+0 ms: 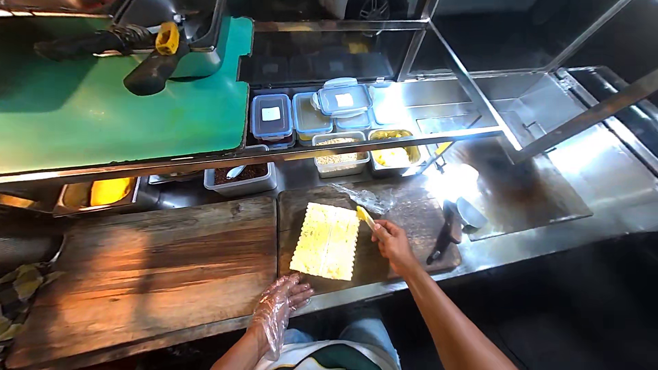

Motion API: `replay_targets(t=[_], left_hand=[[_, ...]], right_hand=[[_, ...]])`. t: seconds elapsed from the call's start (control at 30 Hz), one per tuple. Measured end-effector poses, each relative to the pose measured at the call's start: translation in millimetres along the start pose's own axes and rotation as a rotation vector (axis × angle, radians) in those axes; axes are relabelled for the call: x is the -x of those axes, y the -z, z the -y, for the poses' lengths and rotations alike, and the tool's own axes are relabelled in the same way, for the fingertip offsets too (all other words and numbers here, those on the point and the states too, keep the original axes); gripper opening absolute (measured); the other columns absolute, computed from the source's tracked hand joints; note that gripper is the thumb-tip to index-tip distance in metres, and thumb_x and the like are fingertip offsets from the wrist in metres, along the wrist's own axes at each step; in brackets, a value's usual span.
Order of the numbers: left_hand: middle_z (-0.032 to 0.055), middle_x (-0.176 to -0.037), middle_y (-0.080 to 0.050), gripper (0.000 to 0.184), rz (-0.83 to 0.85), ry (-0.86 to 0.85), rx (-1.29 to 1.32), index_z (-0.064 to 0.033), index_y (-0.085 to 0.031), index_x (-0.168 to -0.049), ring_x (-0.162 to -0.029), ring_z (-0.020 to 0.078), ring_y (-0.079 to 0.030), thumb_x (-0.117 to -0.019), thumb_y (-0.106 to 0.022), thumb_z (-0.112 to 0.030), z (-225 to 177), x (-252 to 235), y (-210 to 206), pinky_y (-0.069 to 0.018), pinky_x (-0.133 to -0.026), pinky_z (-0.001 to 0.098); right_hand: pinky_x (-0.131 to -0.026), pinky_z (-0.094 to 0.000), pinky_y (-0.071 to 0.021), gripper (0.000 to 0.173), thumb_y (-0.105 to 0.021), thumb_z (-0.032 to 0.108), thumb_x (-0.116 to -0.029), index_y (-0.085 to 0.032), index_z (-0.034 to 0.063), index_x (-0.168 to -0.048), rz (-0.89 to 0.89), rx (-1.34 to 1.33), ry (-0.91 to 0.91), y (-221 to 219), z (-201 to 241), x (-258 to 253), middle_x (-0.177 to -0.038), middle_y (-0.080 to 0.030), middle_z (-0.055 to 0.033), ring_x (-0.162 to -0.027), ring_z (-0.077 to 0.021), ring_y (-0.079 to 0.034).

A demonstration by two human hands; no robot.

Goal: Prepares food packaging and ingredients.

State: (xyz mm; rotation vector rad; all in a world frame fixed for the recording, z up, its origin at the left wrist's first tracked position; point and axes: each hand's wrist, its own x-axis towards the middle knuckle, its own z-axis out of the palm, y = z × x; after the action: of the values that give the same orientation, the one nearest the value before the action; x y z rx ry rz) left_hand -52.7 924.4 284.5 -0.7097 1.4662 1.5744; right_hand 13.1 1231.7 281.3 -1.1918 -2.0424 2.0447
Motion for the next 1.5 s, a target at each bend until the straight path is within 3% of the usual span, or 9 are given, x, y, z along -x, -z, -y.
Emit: replay_targets(t=[0.1,0.2,0.37,0.57,0.77,0.93,1.03,1.2,1.5], left_hand=[[0.0236,-0.105,-0.074,0.031,0.013,0.011,-0.010,0.0020,-0.055,-0.129,-0.091,0.0348,-0.076,-0.1087,-0.048,-0.021,1,-4,1,-0.0636,-0.078,0.0443],[0.0234,-0.105,-0.074,0.033,0.026,0.022,-0.036,0.0018,-0.055,-0.130,-0.090,0.0343,-0.076,-0.1091,-0.047,-0.022,-3,-7,2,-0.0635,-0.078,0.0442],[0.0232,-0.111,-0.073,0.035,0.084,-0.013,-0.039,0.0023,-0.053,-0.134,-0.095,0.0345,-0.075,-0.1095,-0.046,-0.022,2,-5,9,-0.0629,-0.083,0.0445],[0.0229,-0.109,-0.073,0.034,0.077,0.011,-0.084,0.0020,-0.056,-0.130,-0.093,0.0335,-0.075,-0.1097,-0.046,-0.023,-9,-1,6,-0.0627,-0.081,0.0426],[0.0228,-0.107,-0.074,0.033,0.106,0.006,-0.089,0.0021,-0.057,-0.129,-0.091,0.0331,-0.076,-0.1093,-0.047,-0.022,-6,-6,10,-0.0630,-0.080,0.0421],[0.0226,-0.107,-0.074,0.033,0.126,0.003,-0.094,0.0020,-0.056,-0.130,-0.092,0.0330,-0.076,-0.1093,-0.047,-0.022,-5,-8,12,-0.0630,-0.081,0.0419],[0.0219,-0.105,-0.075,0.033,0.128,0.007,-0.093,0.0018,-0.058,-0.127,-0.091,0.0331,-0.076,-0.1092,-0.048,-0.023,-6,-10,13,-0.0634,-0.079,0.0419],[0.0224,-0.108,-0.074,0.034,0.149,0.005,-0.083,0.0025,-0.055,-0.131,-0.094,0.0334,-0.075,-0.1095,-0.047,-0.023,-4,-12,16,-0.0629,-0.082,0.0429],[0.0213,-0.107,-0.074,0.033,0.172,-0.024,-0.118,0.0021,-0.057,-0.129,-0.094,0.0324,-0.075,-0.1094,-0.047,-0.023,-3,-13,19,-0.0630,-0.081,0.0429]], right_hand=[[-0.079,-0.0474,-0.0612,0.027,-0.056,0.020,-0.1055,-0.070,0.0099,-0.127,-0.119,0.682,0.381,-10,3,6,-0.109,-0.074,-0.0100,-0.088,-0.0241,-0.073],[-0.061,-0.0527,-0.0590,0.030,-0.053,0.022,-0.1036,-0.071,0.0176,-0.128,-0.092,1.076,0.483,-12,-4,31,-0.106,-0.071,-0.0134,-0.073,-0.0313,-0.071],[-0.089,-0.0527,-0.0580,0.031,-0.050,0.028,-0.1070,-0.071,0.0149,-0.126,0.046,0.832,0.228,-20,29,42,-0.112,-0.073,-0.0089,-0.101,-0.0264,-0.071],[-0.091,-0.0440,-0.0585,0.034,-0.050,0.026,-0.1058,-0.070,0.0108,-0.128,0.116,0.692,0.217,-46,7,51,-0.114,-0.073,-0.0086,-0.101,-0.0217,-0.072],[-0.040,-0.0215,-0.0311,0.025,-0.052,0.024,-0.1086,-0.063,0.0064,-0.123,-0.077,-0.315,-0.270,-40,20,18,-0.076,-0.064,-0.0070,-0.043,-0.0057,-0.036],[-0.075,-0.0431,-0.0601,0.029,-0.050,0.022,-0.1081,-0.066,0.0103,-0.129,-0.116,0.611,0.137,-37,4,28,-0.105,-0.073,-0.0095,-0.083,-0.0225,-0.071],[-0.064,-0.0552,-0.0600,0.034,-0.052,0.018,-0.1015,-0.068,0.0154,-0.131,-0.024,1.147,0.347,-49,-8,81,-0.111,-0.070,-0.0176,-0.076,-0.0351,-0.073],[-0.081,-0.0482,-0.0606,0.032,-0.049,0.027,-0.1066,-0.072,0.0137,-0.124,0.006,0.858,0.292,-48,8,114,-0.108,-0.073,-0.0081,-0.094,-0.0238,-0.073],[-0.050,-0.0399,-0.0570,0.024,-0.058,0.021,-0.1011,-0.076,0.0187,-0.116,-0.165,1.048,0.577,-61,-16,146,-0.088,-0.070,-0.0063,-0.064,-0.0212,-0.068]])
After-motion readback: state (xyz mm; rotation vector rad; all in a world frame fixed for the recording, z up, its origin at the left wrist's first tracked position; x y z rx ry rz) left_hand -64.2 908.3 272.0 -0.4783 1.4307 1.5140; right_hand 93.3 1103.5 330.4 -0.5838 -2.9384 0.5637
